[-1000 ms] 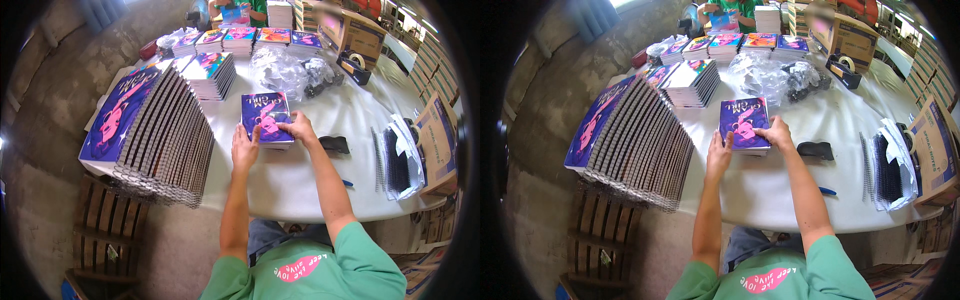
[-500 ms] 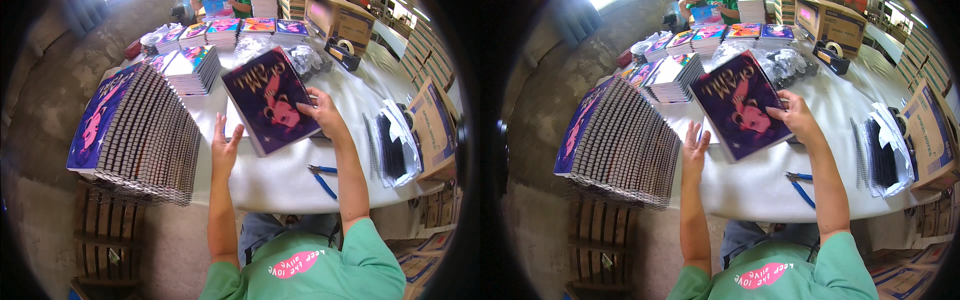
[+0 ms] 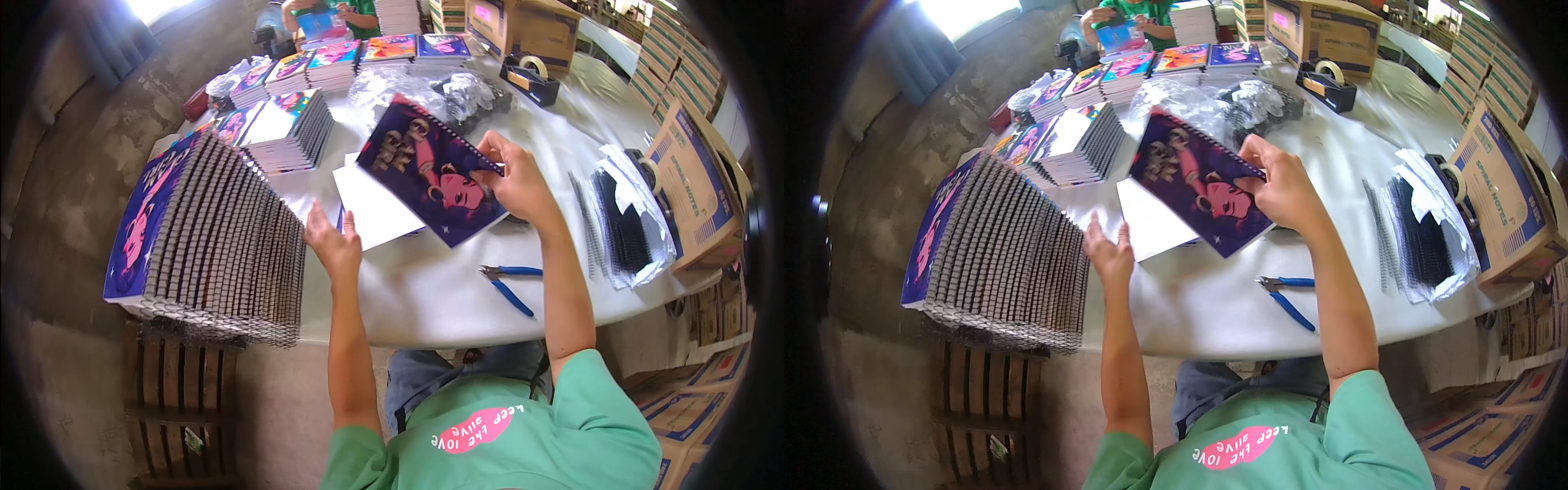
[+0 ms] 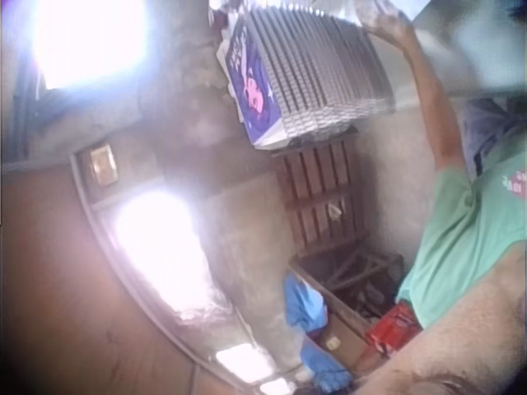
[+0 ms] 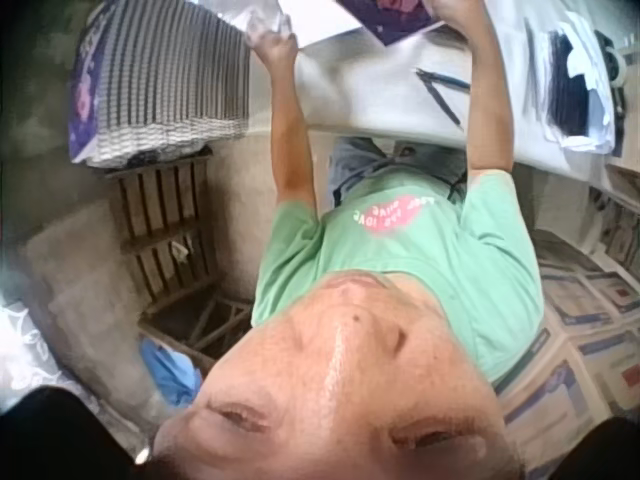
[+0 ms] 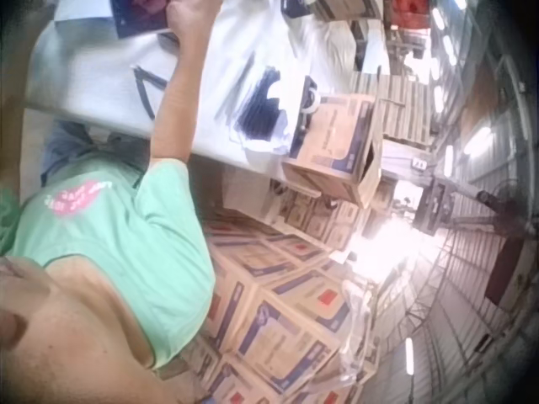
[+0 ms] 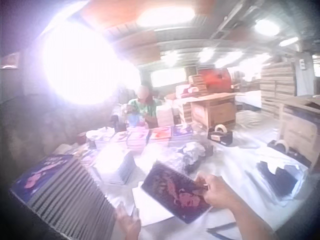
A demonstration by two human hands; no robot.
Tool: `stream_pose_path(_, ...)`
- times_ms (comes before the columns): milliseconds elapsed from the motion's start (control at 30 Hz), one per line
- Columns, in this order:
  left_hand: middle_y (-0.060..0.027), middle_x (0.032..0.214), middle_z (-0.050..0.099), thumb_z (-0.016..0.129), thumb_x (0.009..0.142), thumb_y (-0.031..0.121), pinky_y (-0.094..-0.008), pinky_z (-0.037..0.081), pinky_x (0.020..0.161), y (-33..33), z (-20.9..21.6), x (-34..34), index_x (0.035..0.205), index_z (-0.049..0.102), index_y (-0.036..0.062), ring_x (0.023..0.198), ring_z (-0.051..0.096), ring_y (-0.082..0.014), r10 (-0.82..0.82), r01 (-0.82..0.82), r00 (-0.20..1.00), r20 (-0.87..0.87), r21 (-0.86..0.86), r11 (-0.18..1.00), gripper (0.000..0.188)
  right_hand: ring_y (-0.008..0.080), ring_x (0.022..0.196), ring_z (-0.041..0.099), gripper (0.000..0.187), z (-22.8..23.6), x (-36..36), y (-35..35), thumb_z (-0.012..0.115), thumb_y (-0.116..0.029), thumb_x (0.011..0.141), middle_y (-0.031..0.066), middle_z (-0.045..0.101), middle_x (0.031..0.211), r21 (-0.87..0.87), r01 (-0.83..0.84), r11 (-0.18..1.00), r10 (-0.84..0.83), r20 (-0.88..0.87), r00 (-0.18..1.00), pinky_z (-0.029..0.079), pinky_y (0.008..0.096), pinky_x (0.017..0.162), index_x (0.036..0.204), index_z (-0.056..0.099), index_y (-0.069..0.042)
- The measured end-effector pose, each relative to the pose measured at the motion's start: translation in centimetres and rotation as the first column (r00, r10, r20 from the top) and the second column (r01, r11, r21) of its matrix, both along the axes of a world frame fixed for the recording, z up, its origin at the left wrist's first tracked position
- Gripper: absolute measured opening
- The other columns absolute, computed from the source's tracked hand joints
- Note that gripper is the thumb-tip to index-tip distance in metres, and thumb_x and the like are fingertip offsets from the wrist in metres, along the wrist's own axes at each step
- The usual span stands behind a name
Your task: The person binds notebooks by hand, inserting a metal spiral coil through the punched holes of the covers and pages, trimming the excess coil with pliers, and stacking the completed notebooks on a table.
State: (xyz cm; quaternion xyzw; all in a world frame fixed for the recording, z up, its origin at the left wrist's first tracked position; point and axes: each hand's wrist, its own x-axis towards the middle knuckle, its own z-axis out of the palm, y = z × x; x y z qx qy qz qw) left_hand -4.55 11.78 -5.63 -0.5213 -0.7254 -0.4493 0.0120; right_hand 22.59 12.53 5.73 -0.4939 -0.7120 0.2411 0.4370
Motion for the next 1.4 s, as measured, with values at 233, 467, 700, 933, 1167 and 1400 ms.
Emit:
stream_pose_path(233, -0.021, 0.144, 0.03, 0.05, 0.093, 0.041, -0.0378, 0.03, 0.104, -6.6, 3.3, 1.8, 0.145, 0.017, 0.0034, 0.132, 0.032, -0.0296, -0.32, 0.272, 0.697, 0.642, 0.176, 0.946, 0.072, 0.0118, 0.067, 0.053, 0.027, -1.9, -0.7, -3.1, 0.071, -0.003, 0.072, 0.0076, 0.064, 0.081, -0.16, -0.294, 0.943, 0.245, -0.266, 0.932, 0.043, 0.0281, 0.063, 0.094, 0.055, -0.004)
stream_pose_path(467, -0.0067, 0.099, 0.054, 0.064, 0.085, 0.009, -0.0182, 0.044, 0.057, -2.0, -2.8, -0.6, 0.128, 0.05, 0.0044, 0.069, 0.058, -0.0085, -0.317, 0.404, 0.601, 0.734, 0.063, 0.912, 0.045, 0.0245, 0.09, 0.063, 0.049, -13.2, -4.7, 8.5, 0.075, -0.02, 0.069, 0.0165, 0.064, 0.102, -0.534, -0.093, 0.84, -0.049, -0.246, 0.968, 0.048, 0.0324, 0.081, 0.109, 0.056, 0.002)
stream_pose_path(700, -0.0142, 0.111, 0.044, 0.079, 0.067, 0.002, -0.0258, 0.051, 0.066, -2.2, -2.6, -0.3, 0.136, 0.034, 0.0043, 0.078, 0.062, -0.0201, -0.264, 0.292, 0.615, 0.743, 0.096, 0.952, 0.083, 0.0339, 0.097, 0.061, 0.053, -9.8, -4.4, 7.3, 0.079, -0.024, 0.061, 0.0214, 0.063, 0.101, -0.268, 0.199, 0.943, -0.168, 0.131, 0.977, 0.048, 0.0371, 0.085, 0.102, 0.057, -0.001)
stream_pose_path(933, -0.0147, 0.111, 0.043, 0.08, 0.071, 0.019, -0.0308, 0.046, 0.075, -2.0, -1.4, 0.0, 0.135, 0.04, 0.0057, 0.083, 0.053, -0.0195, -0.147, 0.136, 0.85, 0.505, 0.059, 0.989, 0.077, 0.0281, 0.088, 0.065, 0.033, -2.2, -0.1, 2.9, 0.072, -0.003, 0.069, 0.016, 0.067, 0.092, -0.001, 0.095, 0.995, -0.094, 0.071, 0.993, 0.05, 0.0359, 0.076, 0.098, 0.056, -0.003)
stream_pose_path(1167, -0.0164, 0.129, 0.042, 0.07, 0.081, 0.013, -0.0348, 0.036, 0.098, -9.7, 3.1, 2.5, 0.135, 0.035, -0.0009, 0.12, 0.043, -0.0248, -0.567, 0.337, 0.67, 0.479, 0.484, 0.808, 0.066, 0.0231, 0.071, 0.064, 0.028, 1.8, -1.4, -7.0, 0.066, 0.005, 0.07, 0.0092, 0.065, 0.077, 0.18, -0.338, 0.924, 0.259, 0.358, 0.897, 0.05, 0.03, 0.062, 0.094, 0.058, -0.007)
stream_pose_path(1400, -0.015, 0.136, 0.035, 0.069, 0.081, 0.006, -0.0279, 0.04, 0.093, -13.6, -2.7, 0.5, 0.134, 0.034, 0.0013, 0.12, 0.043, -0.0199, -0.464, 0.428, 0.65, 0.602, 0.215, 0.878, 0.064, 0.0122, 0.078, 0.064, 0.043, -2.4, -0.2, -7.1, 0.077, 0.001, 0.064, 0.0038, 0.066, 0.079, -0.183, -0.39, 0.902, 0.387, -0.054, 0.921, 0.052, 0.0279, 0.067, 0.103, 0.061, -0.009)
